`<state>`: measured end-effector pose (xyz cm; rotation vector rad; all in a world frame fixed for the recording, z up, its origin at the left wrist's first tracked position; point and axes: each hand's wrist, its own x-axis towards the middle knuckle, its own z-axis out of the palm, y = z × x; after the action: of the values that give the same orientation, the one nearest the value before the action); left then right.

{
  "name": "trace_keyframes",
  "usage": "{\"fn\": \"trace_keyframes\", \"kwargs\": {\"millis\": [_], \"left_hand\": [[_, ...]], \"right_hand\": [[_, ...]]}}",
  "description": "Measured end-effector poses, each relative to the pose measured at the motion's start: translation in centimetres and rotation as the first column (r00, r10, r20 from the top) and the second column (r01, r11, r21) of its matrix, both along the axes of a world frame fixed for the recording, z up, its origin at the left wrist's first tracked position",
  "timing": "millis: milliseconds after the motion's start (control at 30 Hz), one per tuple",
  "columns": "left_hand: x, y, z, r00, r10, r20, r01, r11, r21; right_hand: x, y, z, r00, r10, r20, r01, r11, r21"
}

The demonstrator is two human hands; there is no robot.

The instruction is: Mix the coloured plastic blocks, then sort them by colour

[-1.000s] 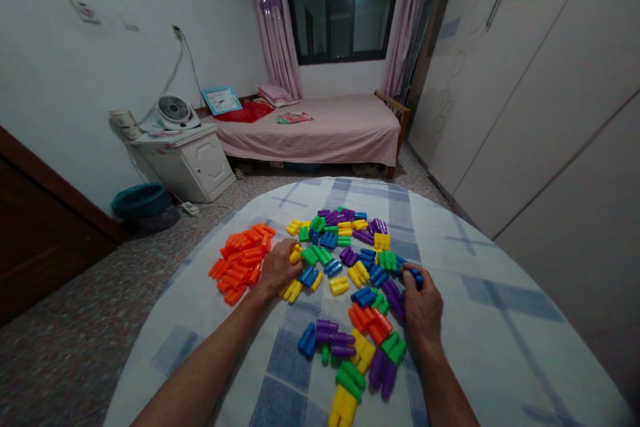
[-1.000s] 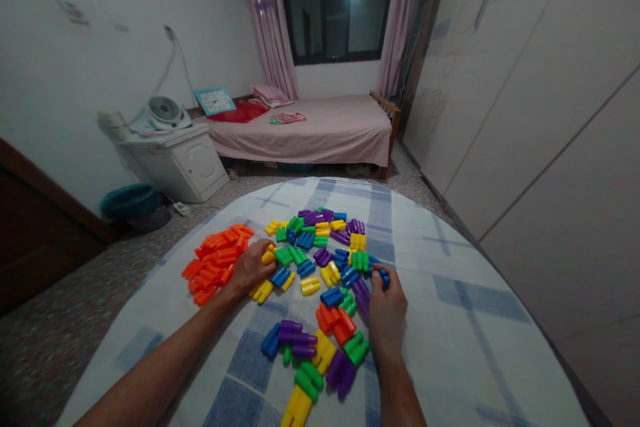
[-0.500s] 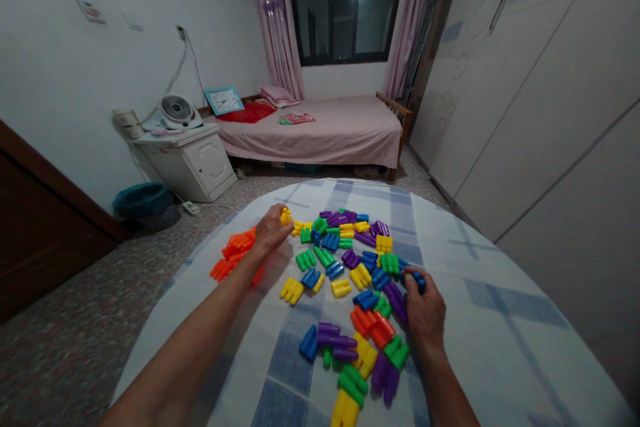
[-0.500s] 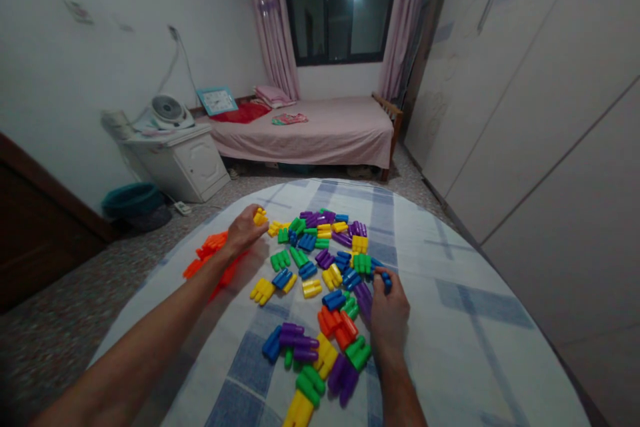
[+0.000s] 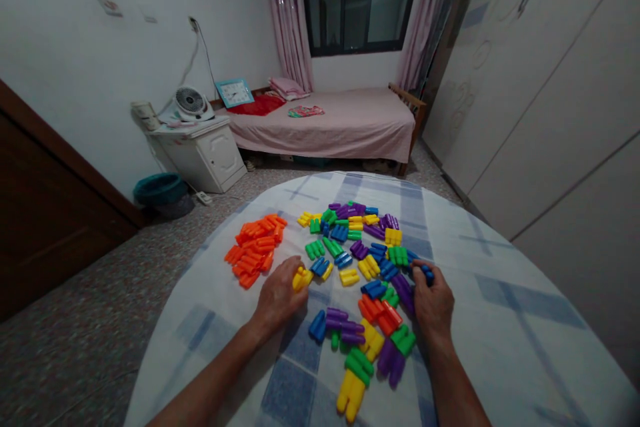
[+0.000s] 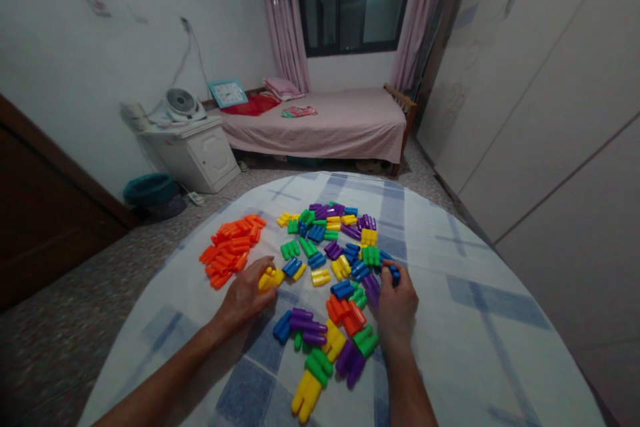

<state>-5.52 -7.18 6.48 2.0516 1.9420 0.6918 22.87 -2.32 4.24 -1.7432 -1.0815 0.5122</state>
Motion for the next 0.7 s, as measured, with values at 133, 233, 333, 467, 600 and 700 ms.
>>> {"fn": "trace_keyframes", "kwargs": {"millis": [133, 233, 333, 467, 600, 700], "left_hand": [[1.6, 0.5, -0.9, 0.996, -0.029, -0.090, 0.034, 0.998, 0.060], [2.1, 0.9, -0.9, 0.986, -0.001, -0.166, 0.019, 0.995, 0.101], [1.4, 0.4, -0.7, 0.980, 0.011, -0.197, 0.017, 0.990, 0.143], [-1.8, -2.2, -0.2, 0.978, 0.042, -0.202, 0.002, 0.977, 0.213], [-6.0, -5.9, -0.7, 0.968, 0.188, -0.168, -0.141, 0.956, 0.257], [-7.9, -7.7, -1.7, 0.945, 0.291, -0.152, -0.250, 0.938, 0.241]], "right_hand": [[0.1, 0.1, -0.1, 1.000, 0.016, 0.006, -0.016, 1.000, 0.008], [0.2, 0.1, -0.2, 1.000, 0.021, 0.011, -0.021, 1.000, -0.005], [0.2, 0.1, -0.1, 1.000, 0.025, 0.011, -0.025, 1.000, -0.008], [0.1, 0.2, -0.1, 1.000, 0.027, 0.009, -0.027, 1.000, -0.015], [0.1, 0.1, 0.0, 0.999, 0.024, 0.044, -0.024, 1.000, -0.020], [0.1, 0.1, 0.2, 0.997, 0.032, 0.067, -0.029, 0.999, -0.033]]}}
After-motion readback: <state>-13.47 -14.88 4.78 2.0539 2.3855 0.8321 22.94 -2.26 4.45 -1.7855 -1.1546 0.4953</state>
